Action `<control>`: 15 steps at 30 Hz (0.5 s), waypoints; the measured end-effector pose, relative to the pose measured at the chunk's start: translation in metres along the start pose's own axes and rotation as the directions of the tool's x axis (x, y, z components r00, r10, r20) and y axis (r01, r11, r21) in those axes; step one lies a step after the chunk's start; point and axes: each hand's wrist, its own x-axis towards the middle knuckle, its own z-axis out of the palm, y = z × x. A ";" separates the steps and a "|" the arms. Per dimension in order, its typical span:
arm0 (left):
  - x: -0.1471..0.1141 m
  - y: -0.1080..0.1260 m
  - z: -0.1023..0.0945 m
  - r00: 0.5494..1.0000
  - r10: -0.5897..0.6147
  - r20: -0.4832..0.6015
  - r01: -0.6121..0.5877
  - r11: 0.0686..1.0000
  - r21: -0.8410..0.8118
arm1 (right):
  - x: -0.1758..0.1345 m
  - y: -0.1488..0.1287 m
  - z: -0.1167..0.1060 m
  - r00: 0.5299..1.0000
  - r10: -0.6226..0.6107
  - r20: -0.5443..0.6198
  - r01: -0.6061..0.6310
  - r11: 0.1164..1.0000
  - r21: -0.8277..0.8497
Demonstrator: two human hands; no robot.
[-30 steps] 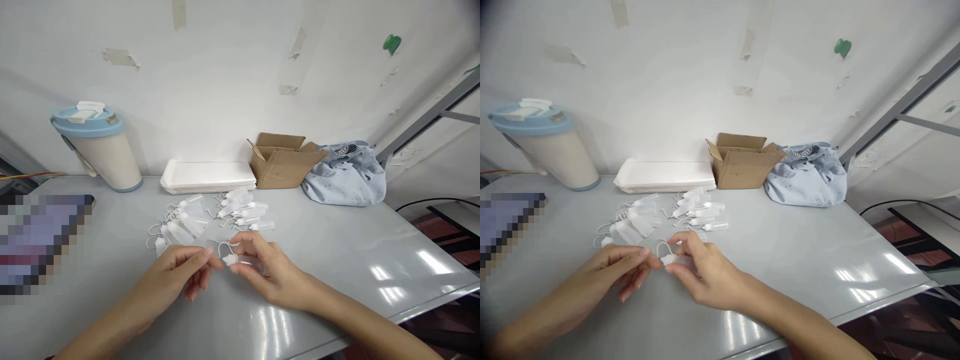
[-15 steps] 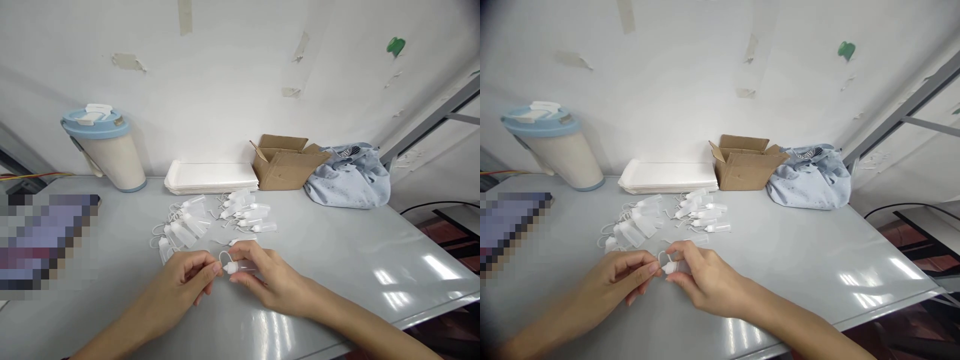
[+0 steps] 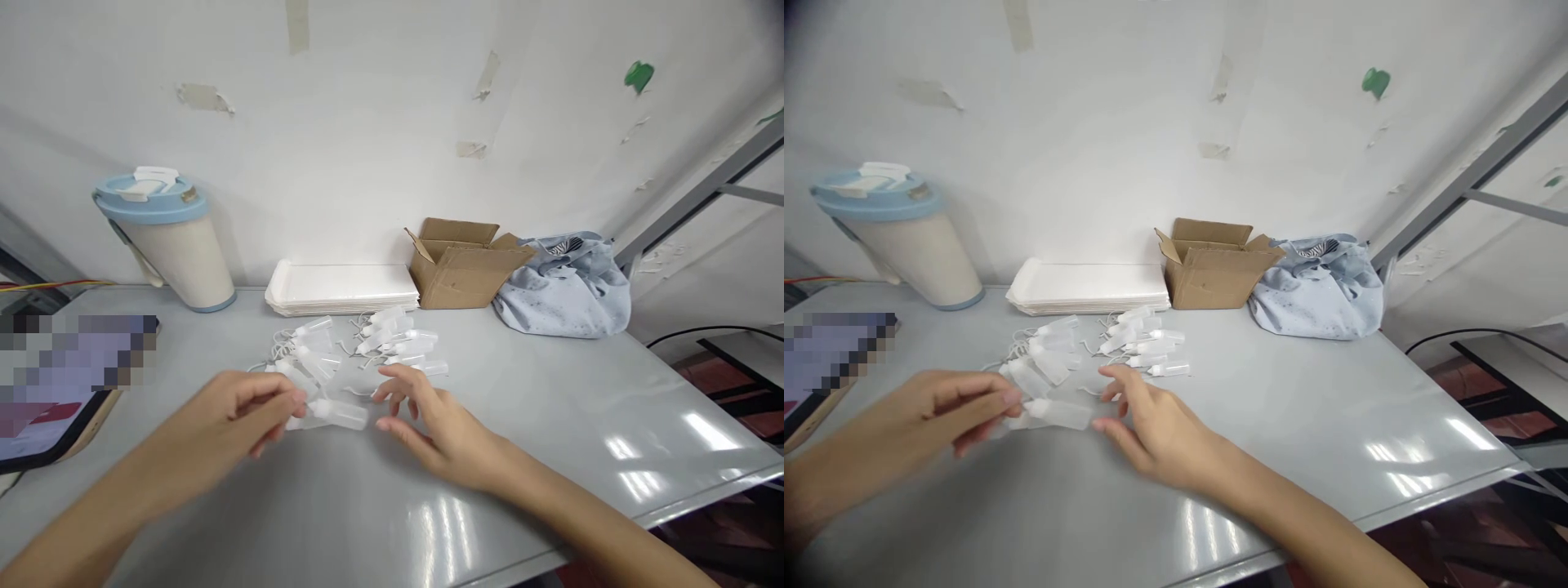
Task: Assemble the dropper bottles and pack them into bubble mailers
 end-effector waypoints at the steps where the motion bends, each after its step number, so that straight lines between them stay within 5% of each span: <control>1: 0.000 -0.002 -0.006 0.999 -0.018 -0.033 0.018 1.000 0.026 | 0.001 0.002 -0.001 1.000 0.001 -0.010 -0.001 1.000 -0.027; 15: 0.003 -0.008 -0.018 0.980 -0.164 -0.113 0.186 0.956 0.227 | 0.007 0.015 0.000 0.995 -0.068 0.068 0.092 0.875 -0.474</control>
